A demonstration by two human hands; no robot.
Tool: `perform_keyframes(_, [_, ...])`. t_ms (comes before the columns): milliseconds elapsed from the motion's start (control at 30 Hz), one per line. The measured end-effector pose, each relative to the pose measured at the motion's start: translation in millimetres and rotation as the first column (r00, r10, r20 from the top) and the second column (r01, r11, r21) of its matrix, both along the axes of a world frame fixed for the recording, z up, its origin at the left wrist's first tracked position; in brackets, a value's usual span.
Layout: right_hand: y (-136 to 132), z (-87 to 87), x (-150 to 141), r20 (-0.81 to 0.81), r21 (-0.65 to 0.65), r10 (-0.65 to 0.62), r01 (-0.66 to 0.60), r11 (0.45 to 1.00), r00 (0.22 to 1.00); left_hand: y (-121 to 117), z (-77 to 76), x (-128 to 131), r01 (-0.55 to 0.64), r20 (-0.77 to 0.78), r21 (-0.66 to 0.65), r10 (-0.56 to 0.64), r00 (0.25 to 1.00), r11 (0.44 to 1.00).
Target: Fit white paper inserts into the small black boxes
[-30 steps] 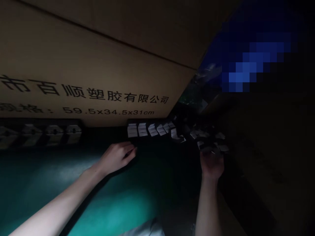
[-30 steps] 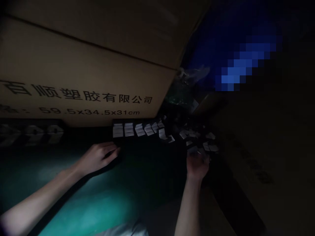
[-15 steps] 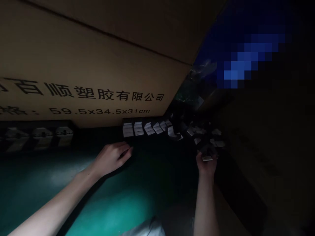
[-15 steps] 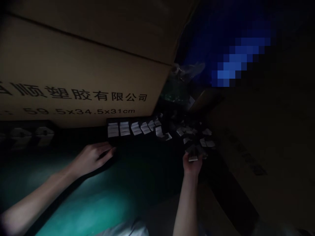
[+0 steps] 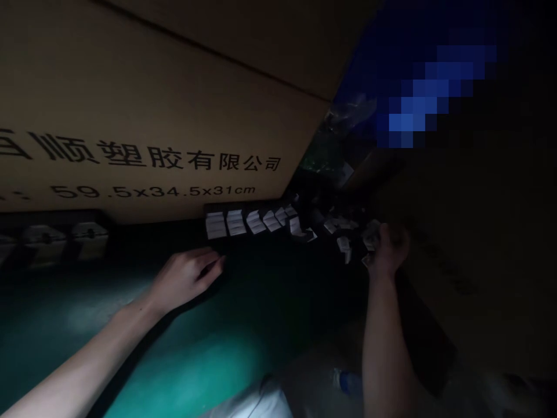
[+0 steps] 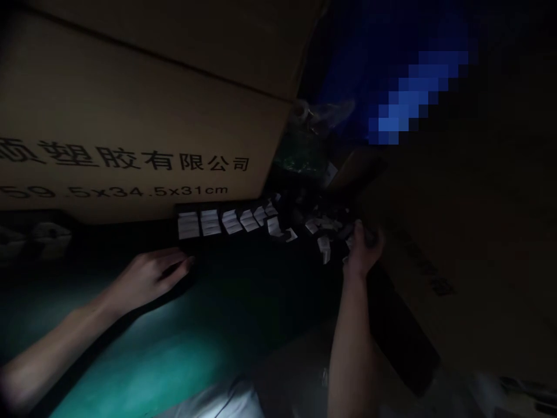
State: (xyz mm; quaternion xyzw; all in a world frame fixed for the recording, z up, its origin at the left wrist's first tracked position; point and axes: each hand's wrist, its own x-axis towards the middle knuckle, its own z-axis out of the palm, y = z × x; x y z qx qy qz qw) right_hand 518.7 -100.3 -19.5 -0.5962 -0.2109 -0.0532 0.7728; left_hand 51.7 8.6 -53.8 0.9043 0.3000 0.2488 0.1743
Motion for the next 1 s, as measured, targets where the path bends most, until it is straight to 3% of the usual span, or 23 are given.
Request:
perform_keyframes(133, [19, 27.3, 16, 0.224, -0.064, -0.116, 0.134, 0.989, 0.968, 0, -0.4, 0, -0.002, 0.011, -0.010, 0.002, 1.000, 1.000])
perform_keyframes(233, [24, 36.7, -3, 0.374, -0.115, -0.133, 0.189, 0.975, 0.918, -2, 1.3, 0, -0.006, 0.018, 0.000, 0.006, 1.000, 1.000])
perform_keyframes(333, [22, 32.6, -58, 0.449, -0.263, 0.052, 0.076, 0.962, 0.892, -4, 5.4, 2, -0.001, 0.011, -0.005, 0.001, 1.000, 1.000])
perform_keyframes(433, [22, 27.4, -134, 0.472, -0.494, 0.408, -0.149, 0.857, 0.781, -7, 8.7, 3, 0.021, -0.027, -0.023, -0.021, 0.999, 1.000])
perform_keyframes(500, [28, 30.8, -187, 0.469, -0.575, 0.614, -0.309, 0.758, 0.635, -9, 7.5, 3, 0.040, -0.077, -0.037, -0.042, 0.996, 0.999])
perform_keyframes(567, [40, 39.9, -236, 0.443, -0.667, 0.793, -0.437, 0.603, 0.418, -10, 2.5, 3, 0.044, -0.101, -0.053, -0.049, 0.994, 0.998])
perform_keyframes(667, [70, 56.0, -298, 0.450, -0.761, 0.870, -0.424, 0.491, 0.199, -10, -7.0, 1, 0.038, -0.043, -0.057, -0.040, 0.998, 0.998])
perform_keyframes(767, [106, 62.2, -344, 0.479, -0.820, 0.874, -0.314, 0.479, 0.083, -10, -8.9, 0, 0.052, -0.045, -0.053, -0.055, 0.998, 0.997])
perform_keyframes(867, [136, 54.9, -372, 0.455, -0.868, 0.890, -0.222, 0.444, 0.003, -11, -2.7, 1, 0.054, -0.056, -0.060, -0.057, 0.997, 0.997])
perform_keyframes(1000, [152, 38.8, -392, 0.395, -0.900, 0.919, -0.199, 0.388, 0.006, -13, -0.2, 1, 0.072, 0.021, -0.081, -0.070, 0.997, 0.994])
